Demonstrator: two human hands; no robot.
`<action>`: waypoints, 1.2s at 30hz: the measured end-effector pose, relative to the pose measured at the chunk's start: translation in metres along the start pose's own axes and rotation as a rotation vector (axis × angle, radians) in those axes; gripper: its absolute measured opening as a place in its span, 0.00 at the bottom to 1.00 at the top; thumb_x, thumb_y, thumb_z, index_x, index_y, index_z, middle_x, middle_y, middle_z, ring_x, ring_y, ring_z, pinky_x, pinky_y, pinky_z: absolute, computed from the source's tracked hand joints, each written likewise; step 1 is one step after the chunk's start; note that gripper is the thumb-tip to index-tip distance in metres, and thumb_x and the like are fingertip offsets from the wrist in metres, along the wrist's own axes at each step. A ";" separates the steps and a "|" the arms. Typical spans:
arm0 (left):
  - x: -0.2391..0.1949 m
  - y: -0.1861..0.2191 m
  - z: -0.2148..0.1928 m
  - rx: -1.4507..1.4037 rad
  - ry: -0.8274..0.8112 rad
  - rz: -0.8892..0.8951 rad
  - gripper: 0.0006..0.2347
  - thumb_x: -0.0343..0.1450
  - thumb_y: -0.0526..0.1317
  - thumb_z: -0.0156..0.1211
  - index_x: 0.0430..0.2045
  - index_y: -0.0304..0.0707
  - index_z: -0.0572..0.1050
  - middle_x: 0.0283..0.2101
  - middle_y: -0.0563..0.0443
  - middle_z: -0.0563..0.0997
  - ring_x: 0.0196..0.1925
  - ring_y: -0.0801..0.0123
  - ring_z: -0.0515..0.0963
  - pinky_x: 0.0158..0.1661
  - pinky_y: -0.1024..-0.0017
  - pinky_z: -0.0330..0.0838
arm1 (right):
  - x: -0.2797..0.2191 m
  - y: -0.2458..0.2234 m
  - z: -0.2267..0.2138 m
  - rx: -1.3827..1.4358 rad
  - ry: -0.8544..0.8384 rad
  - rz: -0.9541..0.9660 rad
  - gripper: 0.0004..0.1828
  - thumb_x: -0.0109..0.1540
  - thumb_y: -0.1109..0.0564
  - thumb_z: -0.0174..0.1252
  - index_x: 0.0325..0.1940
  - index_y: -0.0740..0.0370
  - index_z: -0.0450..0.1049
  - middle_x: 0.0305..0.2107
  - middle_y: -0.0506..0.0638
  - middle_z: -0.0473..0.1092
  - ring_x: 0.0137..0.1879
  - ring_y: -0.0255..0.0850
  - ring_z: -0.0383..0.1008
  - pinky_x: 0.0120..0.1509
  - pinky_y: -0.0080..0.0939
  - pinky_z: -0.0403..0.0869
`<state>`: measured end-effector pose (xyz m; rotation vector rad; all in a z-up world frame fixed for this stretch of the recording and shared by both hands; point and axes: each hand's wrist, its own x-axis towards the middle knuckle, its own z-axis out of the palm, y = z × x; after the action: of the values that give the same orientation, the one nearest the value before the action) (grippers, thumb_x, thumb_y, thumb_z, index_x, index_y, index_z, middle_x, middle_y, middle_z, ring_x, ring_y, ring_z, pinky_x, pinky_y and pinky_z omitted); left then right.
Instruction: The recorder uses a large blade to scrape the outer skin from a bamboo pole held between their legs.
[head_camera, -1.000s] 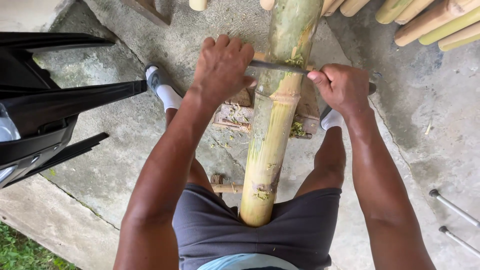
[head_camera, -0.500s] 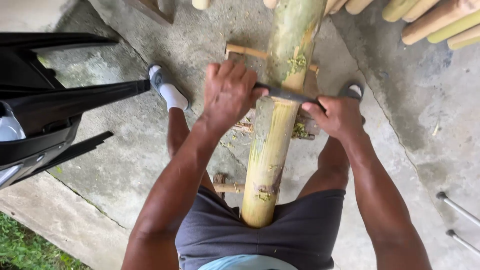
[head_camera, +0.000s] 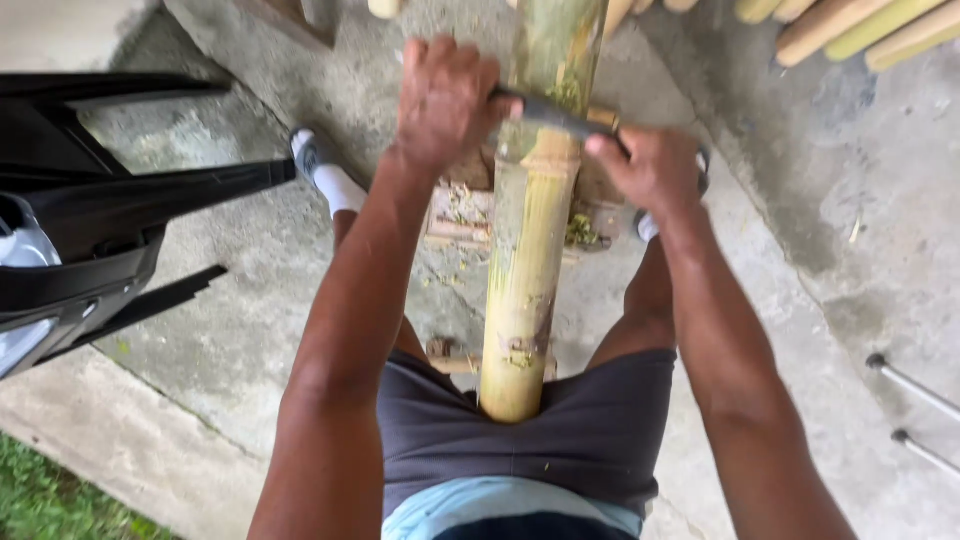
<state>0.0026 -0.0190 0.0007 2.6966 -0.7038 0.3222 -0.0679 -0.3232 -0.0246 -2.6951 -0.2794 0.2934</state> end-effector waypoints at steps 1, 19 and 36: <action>-0.004 0.002 0.000 0.010 0.017 0.007 0.19 0.70 0.62 0.62 0.22 0.49 0.76 0.25 0.58 0.74 0.32 0.67 0.69 0.40 0.62 0.62 | -0.005 0.001 0.000 -0.004 0.018 -0.008 0.37 0.71 0.26 0.51 0.22 0.57 0.69 0.11 0.51 0.60 0.16 0.44 0.60 0.21 0.47 0.59; -0.146 0.058 -0.014 -0.191 -0.005 -0.071 0.19 0.72 0.60 0.60 0.20 0.48 0.74 0.24 0.57 0.70 0.30 0.67 0.66 0.41 0.63 0.55 | -0.117 -0.059 0.004 -0.055 -0.003 -0.091 0.33 0.68 0.31 0.54 0.19 0.55 0.68 0.10 0.47 0.62 0.13 0.42 0.61 0.21 0.46 0.60; -0.108 0.015 0.030 -0.271 0.043 -0.130 0.22 0.72 0.65 0.54 0.27 0.46 0.77 0.29 0.53 0.73 0.37 0.62 0.69 0.44 0.62 0.58 | -0.061 -0.065 -0.025 -0.358 0.025 -0.043 0.34 0.68 0.28 0.56 0.20 0.55 0.74 0.10 0.52 0.65 0.16 0.48 0.67 0.24 0.51 0.65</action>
<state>-0.0933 0.0046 -0.0551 2.4560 -0.5150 0.2332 -0.1296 -0.2886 0.0348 -3.0367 -0.4172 0.2133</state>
